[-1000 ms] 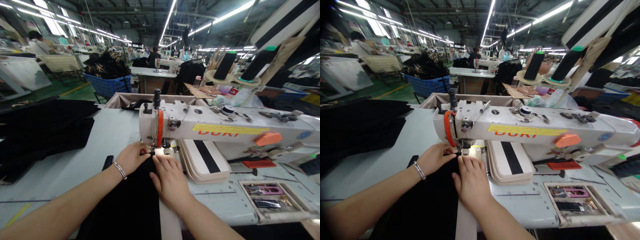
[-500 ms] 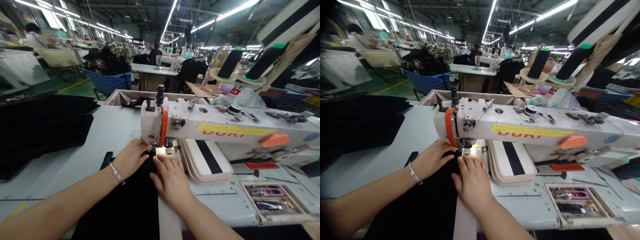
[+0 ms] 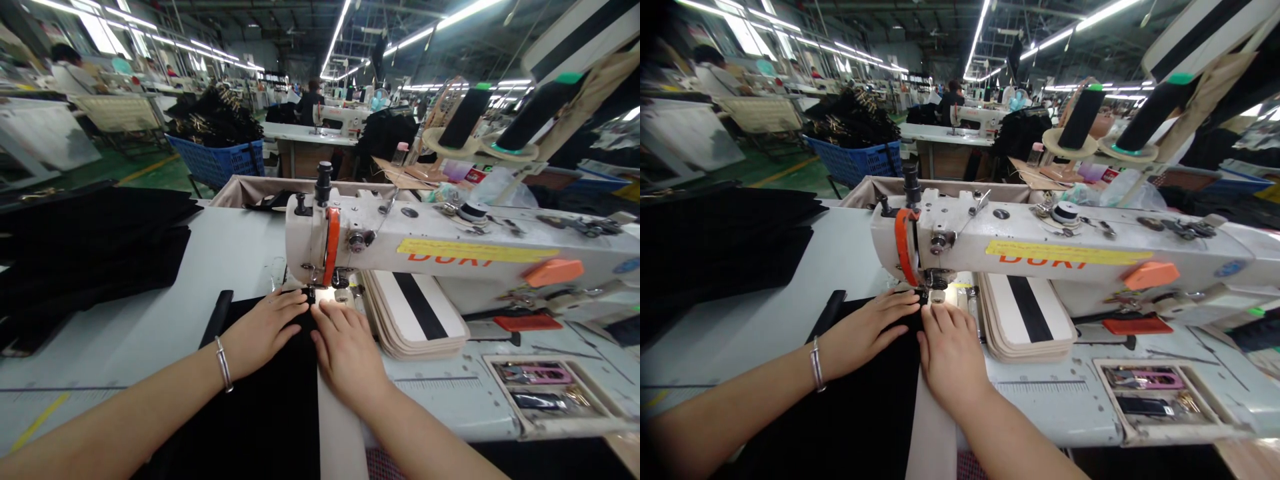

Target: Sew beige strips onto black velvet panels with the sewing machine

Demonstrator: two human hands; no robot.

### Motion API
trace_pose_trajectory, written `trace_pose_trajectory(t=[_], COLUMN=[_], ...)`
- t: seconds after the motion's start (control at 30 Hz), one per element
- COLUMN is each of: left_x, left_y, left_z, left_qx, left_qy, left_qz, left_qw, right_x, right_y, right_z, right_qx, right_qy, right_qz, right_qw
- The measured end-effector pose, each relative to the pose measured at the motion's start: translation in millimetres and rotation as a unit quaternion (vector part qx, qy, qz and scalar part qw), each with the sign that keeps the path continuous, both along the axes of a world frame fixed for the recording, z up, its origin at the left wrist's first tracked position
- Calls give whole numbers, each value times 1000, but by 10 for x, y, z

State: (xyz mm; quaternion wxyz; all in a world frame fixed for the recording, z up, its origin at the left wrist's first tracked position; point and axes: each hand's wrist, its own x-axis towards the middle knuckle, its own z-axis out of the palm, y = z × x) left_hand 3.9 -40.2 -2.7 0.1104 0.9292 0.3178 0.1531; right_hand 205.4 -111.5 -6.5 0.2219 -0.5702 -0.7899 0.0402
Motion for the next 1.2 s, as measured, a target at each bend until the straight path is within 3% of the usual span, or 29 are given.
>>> trace_pose_trajectory(t=[0.17,0.27,0.33,0.43,0.53,0.6,0.73,0.9,1.07,1.2], left_x=[9,-15,-71,-201,-318,-364,-392,-368,-312,-282], left_y=[17,-91,-321,-852,-1326,-1498,-1576,-1592,-1624,-1606], left_z=[-4,67,147,226,185,112,9,20,14,10], left_qx=[-11,-8,-14,-25,10,40,58,77,105,113], left_qy=[10,23,39,57,64,78,89,71,33,1], left_qz=[0,0,-28,-118,-166,-173,-197,-178,-154,-148], left_qw=[1000,1000,999,991,984,981,975,978,982,982], right_x=[-1,20,52,103,130,137,143,119,79,54], right_y=[29,-43,-229,-705,-1207,-1441,-1632,-1651,-1600,-1559], right_z=[-8,20,51,85,88,76,50,-16,-130,-126], right_qx=[12,8,-5,-15,-4,3,9,20,105,165], right_qy=[-6,-3,11,53,85,91,88,48,18,26], right_qz=[2,2,20,74,109,111,109,115,119,125], right_qw=[1000,1000,1000,996,990,990,990,992,987,978])
